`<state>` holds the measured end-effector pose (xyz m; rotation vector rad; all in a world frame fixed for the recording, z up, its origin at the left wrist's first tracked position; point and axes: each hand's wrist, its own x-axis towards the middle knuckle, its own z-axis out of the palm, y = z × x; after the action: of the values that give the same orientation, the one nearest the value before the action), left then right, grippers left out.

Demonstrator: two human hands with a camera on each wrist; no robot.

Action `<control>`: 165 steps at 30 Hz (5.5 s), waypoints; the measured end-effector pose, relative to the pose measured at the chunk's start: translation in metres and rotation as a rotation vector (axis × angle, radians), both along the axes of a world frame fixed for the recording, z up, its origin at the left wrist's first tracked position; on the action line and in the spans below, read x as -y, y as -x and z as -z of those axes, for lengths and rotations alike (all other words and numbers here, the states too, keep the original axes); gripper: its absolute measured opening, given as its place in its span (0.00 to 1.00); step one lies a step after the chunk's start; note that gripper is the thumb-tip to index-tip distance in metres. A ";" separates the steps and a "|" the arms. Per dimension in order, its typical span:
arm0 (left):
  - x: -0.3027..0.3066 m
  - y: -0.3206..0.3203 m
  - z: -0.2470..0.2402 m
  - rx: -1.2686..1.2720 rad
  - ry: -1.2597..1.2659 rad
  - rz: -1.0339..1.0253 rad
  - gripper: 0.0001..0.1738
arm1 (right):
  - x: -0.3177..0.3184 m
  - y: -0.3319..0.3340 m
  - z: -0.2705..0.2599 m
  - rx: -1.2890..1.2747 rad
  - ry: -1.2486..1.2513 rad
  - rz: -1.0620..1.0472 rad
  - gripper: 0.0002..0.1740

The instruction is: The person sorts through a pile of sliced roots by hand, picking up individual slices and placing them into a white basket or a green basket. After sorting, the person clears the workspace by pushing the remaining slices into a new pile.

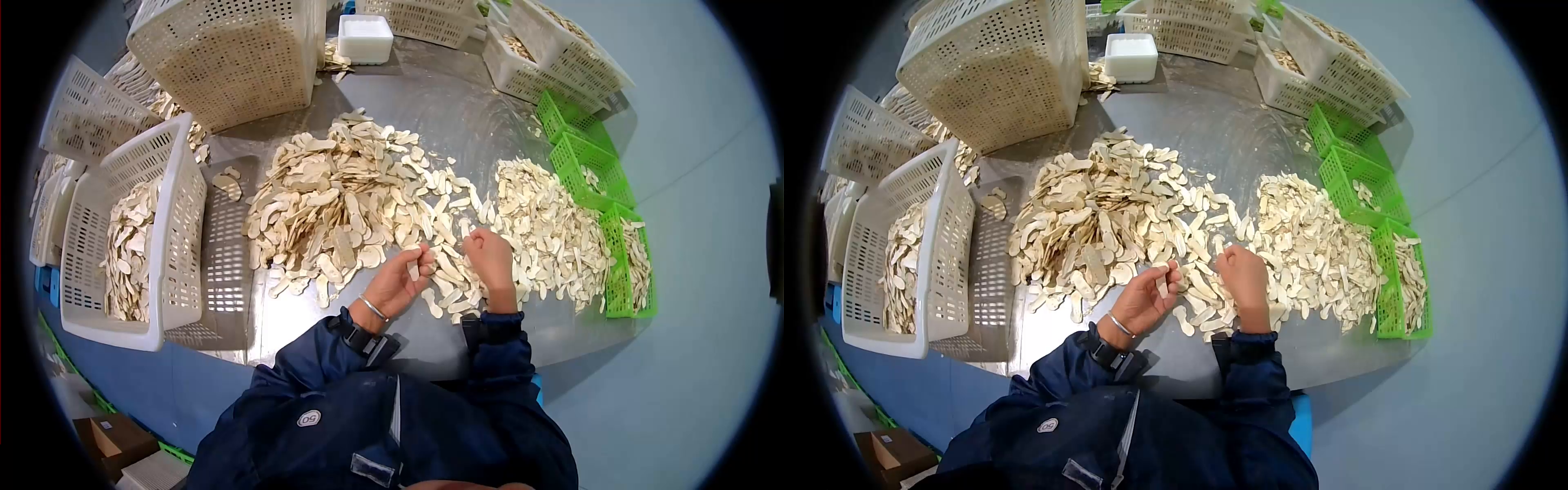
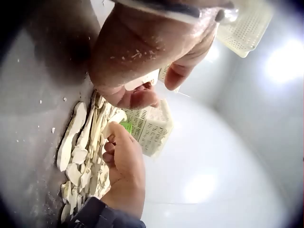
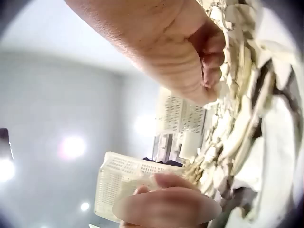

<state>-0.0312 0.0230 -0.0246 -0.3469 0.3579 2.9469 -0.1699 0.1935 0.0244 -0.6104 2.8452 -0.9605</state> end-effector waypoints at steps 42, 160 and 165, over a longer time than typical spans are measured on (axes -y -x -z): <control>0.009 0.001 -0.022 0.084 0.132 -0.097 0.11 | -0.003 -0.026 -0.022 -0.031 -0.174 -0.155 0.08; 0.021 0.005 -0.018 0.146 0.091 -0.098 0.09 | 0.056 0.023 -0.004 -0.399 -0.441 -0.197 0.10; 0.017 0.008 -0.013 0.141 0.080 -0.091 0.07 | 0.041 0.028 -0.018 -0.429 -0.429 -0.133 0.13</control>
<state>-0.0388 0.0058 -0.0118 -0.5929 0.4526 2.9791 -0.1976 0.1521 0.0419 -1.0328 3.1647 -0.1932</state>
